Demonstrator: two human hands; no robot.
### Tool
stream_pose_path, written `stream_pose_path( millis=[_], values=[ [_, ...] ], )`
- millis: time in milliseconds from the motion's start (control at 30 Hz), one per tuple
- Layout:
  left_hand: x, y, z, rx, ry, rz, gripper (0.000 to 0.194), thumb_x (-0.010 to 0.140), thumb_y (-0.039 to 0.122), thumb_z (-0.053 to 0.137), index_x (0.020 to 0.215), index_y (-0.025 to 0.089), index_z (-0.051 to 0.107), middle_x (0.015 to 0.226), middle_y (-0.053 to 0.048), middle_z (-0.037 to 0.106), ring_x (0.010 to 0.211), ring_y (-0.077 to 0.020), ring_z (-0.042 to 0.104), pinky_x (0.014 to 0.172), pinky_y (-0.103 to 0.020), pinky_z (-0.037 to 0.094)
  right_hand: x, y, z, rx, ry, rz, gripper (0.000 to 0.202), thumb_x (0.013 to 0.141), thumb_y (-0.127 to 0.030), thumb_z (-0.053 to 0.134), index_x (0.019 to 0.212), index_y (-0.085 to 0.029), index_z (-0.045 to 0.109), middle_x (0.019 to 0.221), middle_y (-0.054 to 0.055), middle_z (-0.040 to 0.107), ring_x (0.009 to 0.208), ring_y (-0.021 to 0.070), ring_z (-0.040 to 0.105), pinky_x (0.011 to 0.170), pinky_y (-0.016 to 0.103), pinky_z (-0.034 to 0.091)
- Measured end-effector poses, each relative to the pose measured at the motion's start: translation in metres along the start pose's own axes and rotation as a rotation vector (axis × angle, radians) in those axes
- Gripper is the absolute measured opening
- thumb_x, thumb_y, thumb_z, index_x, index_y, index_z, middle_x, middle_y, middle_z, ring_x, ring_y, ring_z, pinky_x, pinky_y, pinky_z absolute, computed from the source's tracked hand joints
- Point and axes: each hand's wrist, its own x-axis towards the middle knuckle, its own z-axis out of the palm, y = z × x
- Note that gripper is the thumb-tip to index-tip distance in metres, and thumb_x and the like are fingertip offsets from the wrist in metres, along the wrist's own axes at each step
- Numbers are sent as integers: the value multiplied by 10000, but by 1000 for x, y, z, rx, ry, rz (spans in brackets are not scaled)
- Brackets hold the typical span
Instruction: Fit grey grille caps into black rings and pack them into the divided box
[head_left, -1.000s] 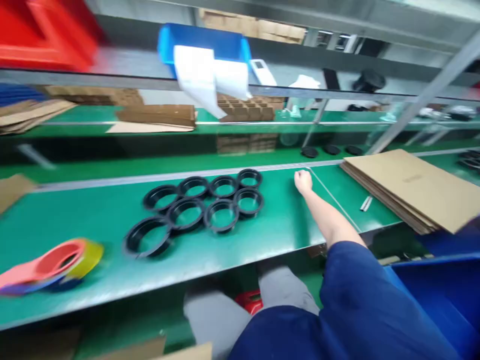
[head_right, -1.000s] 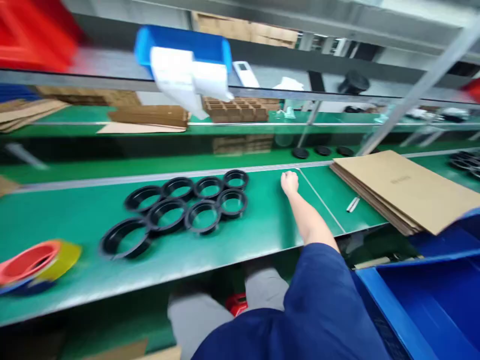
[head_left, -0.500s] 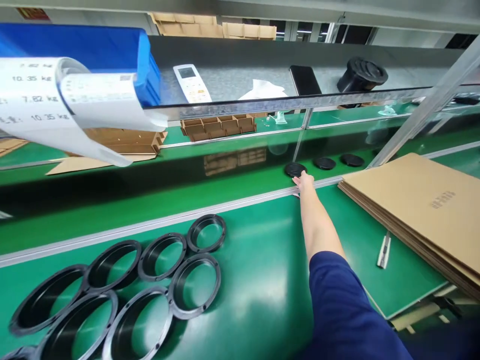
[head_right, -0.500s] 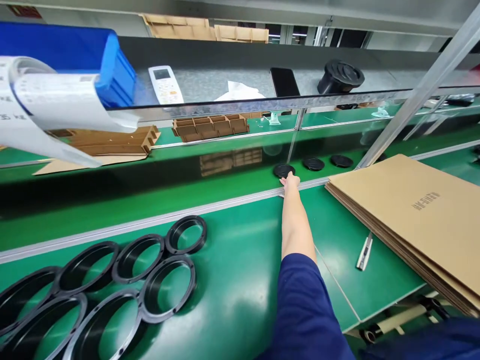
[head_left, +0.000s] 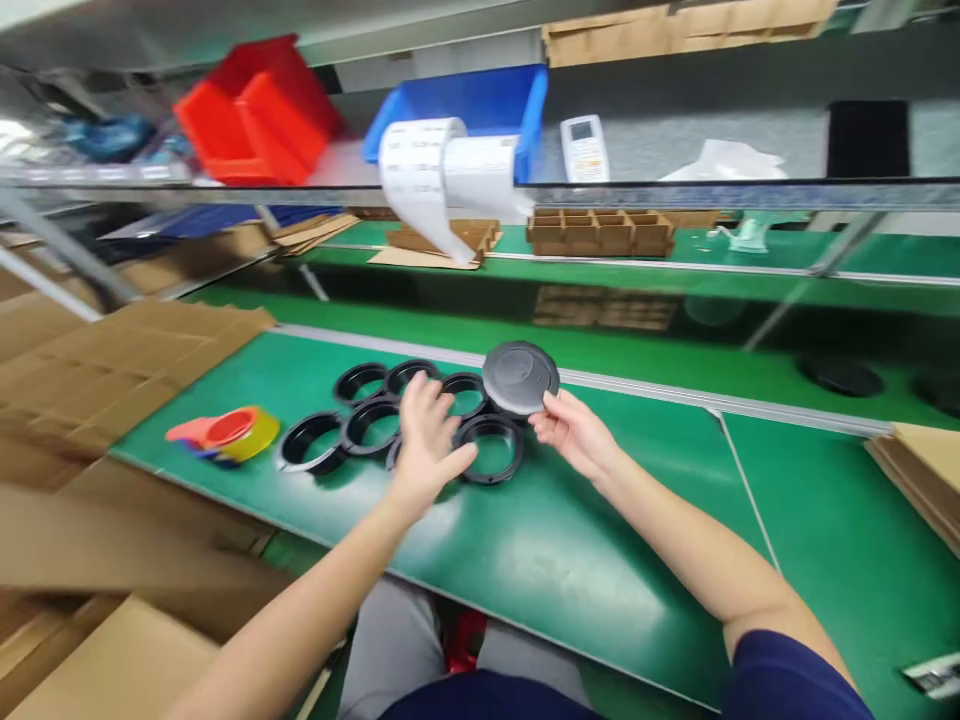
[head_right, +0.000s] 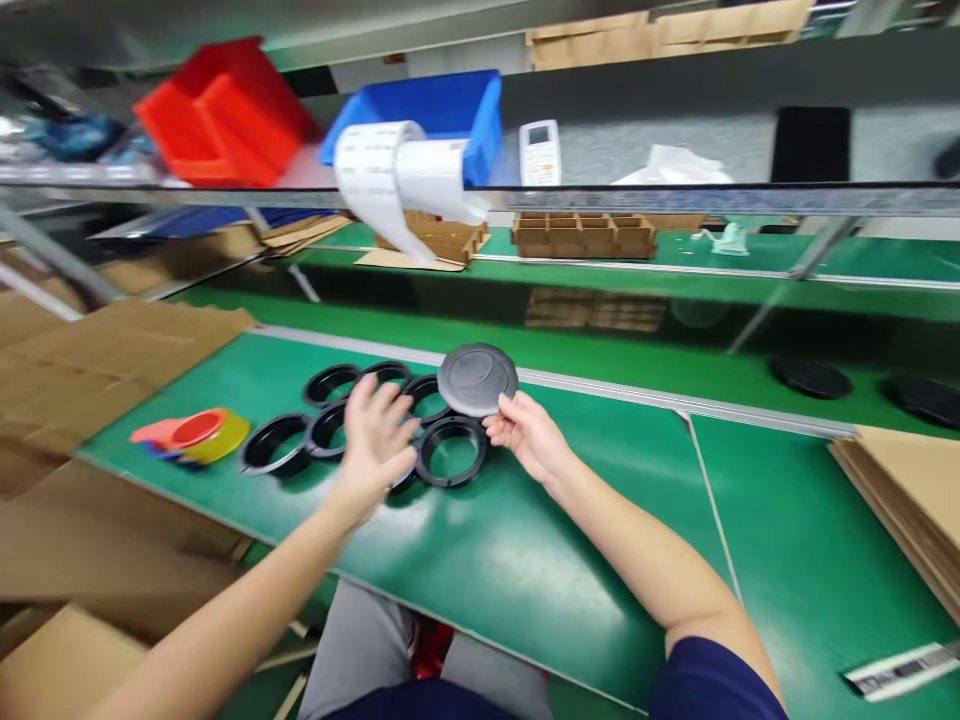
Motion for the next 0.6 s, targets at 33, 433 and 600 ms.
stream_pose_path(
  millis=[33, 433, 600],
  values=[
    [-12, 1, 3, -114, 4, -57, 1053, 724, 500, 880, 1595, 370, 304, 1642, -94, 382, 1452, -317, 448, 1116, -451, 484, -15, 16, 17, -1, -82, 62, 361, 850, -414, 860, 973, -193, 602, 817, 41, 760, 637, 121, 707, 586, 189, 620],
    [-64, 16, 7, -767, -64, -551, 569, 972, 624, 544, 1301, 173, 654, 1368, -108, 680, 1365, -329, 564, 1169, -574, 445, -64, 27, 52, -1384, 23, -690, 627, 998, -743, 422, 1252, -265, 738, 1343, 136, 581, 1288, 310, 492, 1171, 558, 387],
    [-76, 16, -3, -735, -171, -485, 701, 918, 751, 554, 1396, 243, 622, 1444, -85, 633, 1398, -345, 536, 1183, -588, 426, -60, 39, 57, -1519, -138, -631, 709, 1052, -698, 220, 1240, -292, 770, 1432, 115, 522, 1347, 312, 408, 1198, 565, 335]
  ],
)
